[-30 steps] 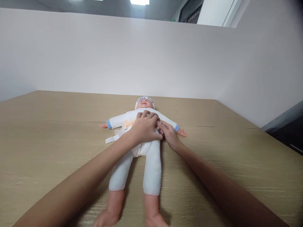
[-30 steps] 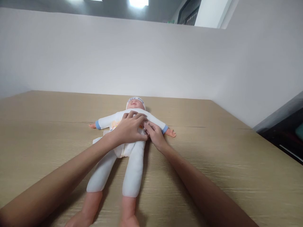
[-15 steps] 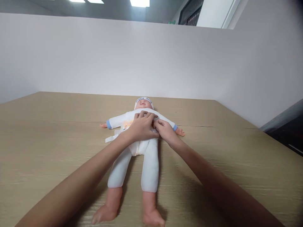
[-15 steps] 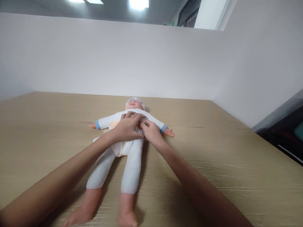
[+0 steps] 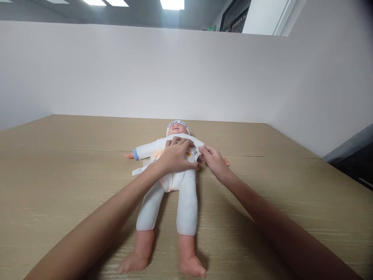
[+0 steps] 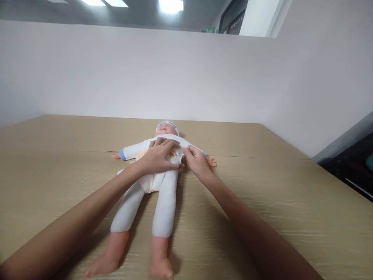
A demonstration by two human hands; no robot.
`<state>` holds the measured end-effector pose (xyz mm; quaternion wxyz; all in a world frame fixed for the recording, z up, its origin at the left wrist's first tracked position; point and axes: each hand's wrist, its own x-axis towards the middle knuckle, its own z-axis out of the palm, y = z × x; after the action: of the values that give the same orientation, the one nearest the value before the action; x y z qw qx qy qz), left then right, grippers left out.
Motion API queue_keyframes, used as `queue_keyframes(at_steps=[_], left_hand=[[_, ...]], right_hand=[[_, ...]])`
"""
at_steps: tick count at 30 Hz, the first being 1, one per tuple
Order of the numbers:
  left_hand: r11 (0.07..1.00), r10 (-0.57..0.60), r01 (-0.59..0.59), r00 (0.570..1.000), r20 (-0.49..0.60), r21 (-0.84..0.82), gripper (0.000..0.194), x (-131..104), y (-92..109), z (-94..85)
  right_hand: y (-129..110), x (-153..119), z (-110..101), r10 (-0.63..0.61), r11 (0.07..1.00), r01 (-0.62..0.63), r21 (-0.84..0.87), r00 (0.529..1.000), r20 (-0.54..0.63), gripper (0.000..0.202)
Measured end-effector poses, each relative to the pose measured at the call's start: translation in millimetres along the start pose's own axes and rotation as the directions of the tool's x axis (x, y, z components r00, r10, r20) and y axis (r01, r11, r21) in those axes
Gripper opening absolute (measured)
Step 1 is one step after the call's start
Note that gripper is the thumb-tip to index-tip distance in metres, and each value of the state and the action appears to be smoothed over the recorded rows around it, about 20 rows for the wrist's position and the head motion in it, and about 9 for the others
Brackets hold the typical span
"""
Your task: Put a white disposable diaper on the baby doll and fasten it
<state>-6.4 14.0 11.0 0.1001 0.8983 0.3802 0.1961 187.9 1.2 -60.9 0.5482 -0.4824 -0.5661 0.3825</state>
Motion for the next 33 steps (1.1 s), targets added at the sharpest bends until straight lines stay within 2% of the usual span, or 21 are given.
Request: queue_keyframes(at_steps=[4, 9, 17, 20, 22, 23, 25, 27, 28, 31, 33], left_hand=[[1.000, -0.007, 0.007, 1.000, -0.009, -0.013, 0.063, 1, -1, 1.2], [1.000, -0.012, 0.012, 0.999, -0.039, 0.010, 0.054, 1, 1, 3.7], [1.000, 0.011, -0.010, 0.999, -0.044, 0.012, 0.061, 1, -1, 6.2], [0.997, 0.028, -0.033, 0.997, -0.074, -0.067, 0.072, 1, -4, 3.2], [0.974, 0.034, -0.061, 0.991, -0.126, -0.217, 0.074, -2, -7, -1.2], [0.949, 0.027, -0.074, 0.987, -0.157, -0.307, 0.070, -6, -10, -3.5], [0.888, -0.021, -0.083, 0.976, -0.219, -0.453, 0.056, -19, -18, -6.7], [0.869, -0.090, -0.064, 0.955, -0.282, -0.492, 0.044, -40, -31, -6.6], [0.880, -0.119, -0.047, 0.941, -0.315, -0.472, 0.040, -52, -40, -5.6], [0.939, -0.191, 0.063, 0.913, -0.360, -0.338, 0.040, -93, -74, -3.3], [0.943, -0.272, 0.184, 0.906, -0.323, -0.277, 0.042, -117, -98, -5.7]], right_hand=[[-9, -6, 9, -0.032, 0.999, 0.031, 0.024, 0.999, 0.034, 0.055], [-21, -5, 24, -0.092, 0.995, 0.093, -0.027, 0.994, 0.052, 0.048], [-14, 6, 35, -0.086, 0.989, 0.092, -0.112, 0.995, 0.056, 0.041], [-16, -2, 33, -0.101, 0.987, 0.107, -0.118, 0.993, 0.057, 0.042], [-17, -12, 30, -0.180, 0.970, 0.184, -0.157, 0.983, 0.040, 0.040], [-17, -18, 28, -0.255, 0.945, 0.257, -0.204, 0.966, 0.033, 0.038], [-15, -30, 24, -0.439, 0.842, 0.434, -0.321, 0.896, 0.061, 0.032], [-13, -38, 22, -0.564, 0.732, 0.563, -0.384, 0.817, 0.122, 0.026], [-12, -41, 22, -0.592, 0.705, 0.595, -0.387, 0.793, 0.141, 0.025], [-10, -42, 24, -0.605, 0.708, 0.610, -0.356, 0.784, 0.139, 0.022], [-9, -41, 25, -0.594, 0.727, 0.599, -0.336, 0.794, 0.131, 0.022]])
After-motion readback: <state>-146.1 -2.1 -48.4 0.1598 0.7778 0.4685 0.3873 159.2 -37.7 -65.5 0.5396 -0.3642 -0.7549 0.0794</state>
